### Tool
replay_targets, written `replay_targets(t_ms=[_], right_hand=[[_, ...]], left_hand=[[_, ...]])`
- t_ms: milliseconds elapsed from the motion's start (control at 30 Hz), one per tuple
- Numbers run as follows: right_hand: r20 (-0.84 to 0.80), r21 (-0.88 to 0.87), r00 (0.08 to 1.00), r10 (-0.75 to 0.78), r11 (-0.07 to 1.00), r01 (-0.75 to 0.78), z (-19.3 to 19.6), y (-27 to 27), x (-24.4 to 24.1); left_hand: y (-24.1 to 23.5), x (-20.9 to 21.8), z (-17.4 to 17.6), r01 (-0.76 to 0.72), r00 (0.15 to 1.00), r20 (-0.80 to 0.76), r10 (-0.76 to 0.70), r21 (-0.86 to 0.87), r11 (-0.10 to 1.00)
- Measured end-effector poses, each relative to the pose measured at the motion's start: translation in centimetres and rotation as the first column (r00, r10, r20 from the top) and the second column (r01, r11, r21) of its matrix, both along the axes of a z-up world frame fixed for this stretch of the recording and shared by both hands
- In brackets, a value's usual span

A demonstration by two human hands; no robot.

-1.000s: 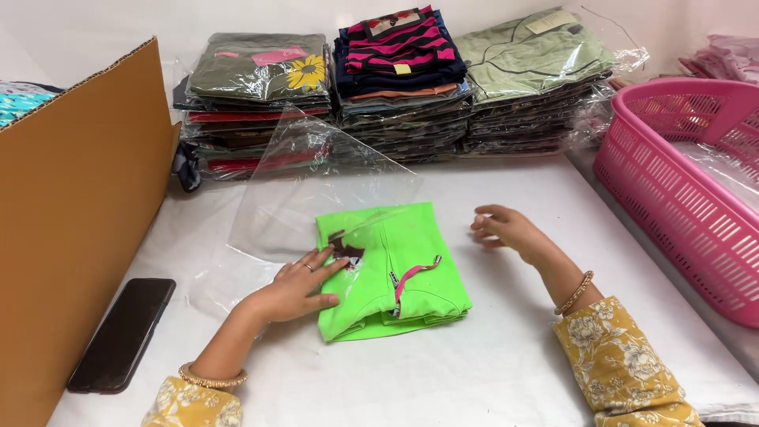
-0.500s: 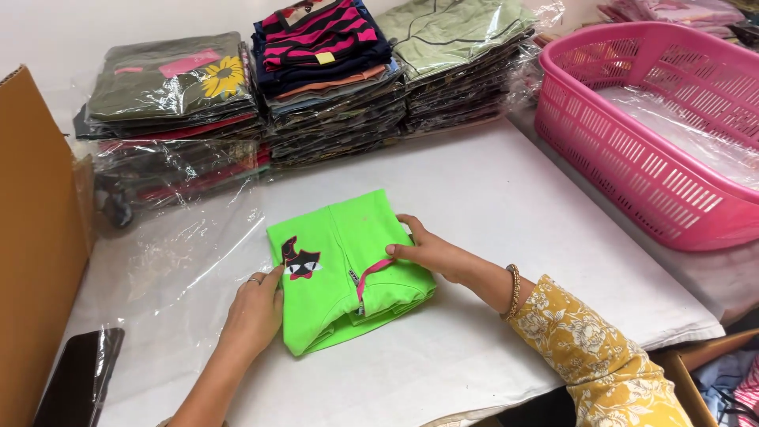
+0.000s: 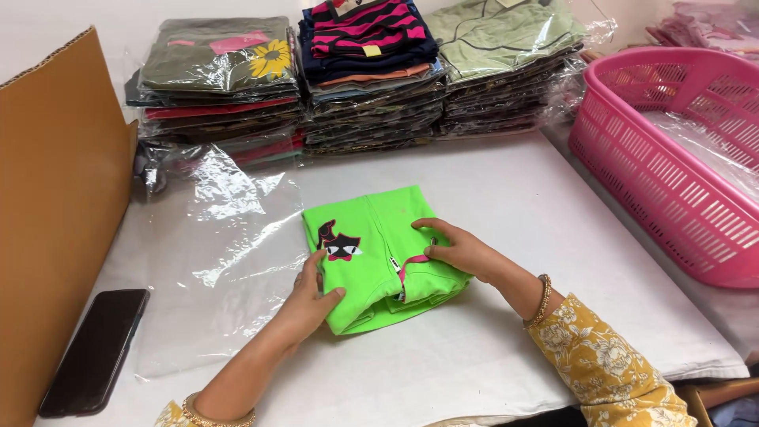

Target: The person folds a neon green hoodie and a turquoise floral dress on a white table. They fold each item neatly, place it into a clear plastic bag, and stack the packaged items with other folded clothes.

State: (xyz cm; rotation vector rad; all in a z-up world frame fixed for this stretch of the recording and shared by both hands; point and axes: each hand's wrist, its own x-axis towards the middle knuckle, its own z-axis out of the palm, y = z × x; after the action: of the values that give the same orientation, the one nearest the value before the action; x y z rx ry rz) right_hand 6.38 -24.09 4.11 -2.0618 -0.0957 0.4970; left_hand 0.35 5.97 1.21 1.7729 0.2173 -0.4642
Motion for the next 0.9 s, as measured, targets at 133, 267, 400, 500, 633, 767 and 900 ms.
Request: replay_targets(t_ms=[133,267,400,500,633,767,900], right_hand=[[0.295,-0.267,0.951,0.092,0.964,-0.011,1.5,1.8,-0.5],[0.414,-0.645,0.867,0.277,0.762,0.064,2.4,6.1,-2.1],[0.247,-0.638,0.922,0.297,0.766,-0.076,4.5,7.4,-3.3],[0.312,-0.569,0.879,0.360,0.812,-0.131,2.2,6.3,-2.6],[0.331,-0.590,0.847,0.415,0.792,-0.157,2.0,6.3,-3.1],[0.448,-0.677,0.823,0.350,0.734,0.056,2.1,7.8,-5.2],[0.525,-0.540,0.800,0.292,0.840,0.048,-0.8,3.7,-2.2]], left_hand=[[-1.7,1.6,-3.0,0.004,0.958,0.284,-0.042,0.133,0.991],[-5.3,2.5,-1.8,-0.081,0.855,0.516,-0.051,0.231,0.970],[-7.3,1.2,0.3,-0.144,0.873,0.484,0.057,0.144,0.979],[-7.1,0.4,0.2,-0.114,0.939,0.263,0.223,-0.372,0.921],[-5.7,1.4,-1.6,0.075,0.885,0.463,0.056,-0.259,0.963],[-3.0,0.9,0.0,0.170,0.709,0.622,-0.331,0.306,0.937],[3.7,0.7,-0.1,0.197,0.611,0.609,-0.505,0.501,0.843]])
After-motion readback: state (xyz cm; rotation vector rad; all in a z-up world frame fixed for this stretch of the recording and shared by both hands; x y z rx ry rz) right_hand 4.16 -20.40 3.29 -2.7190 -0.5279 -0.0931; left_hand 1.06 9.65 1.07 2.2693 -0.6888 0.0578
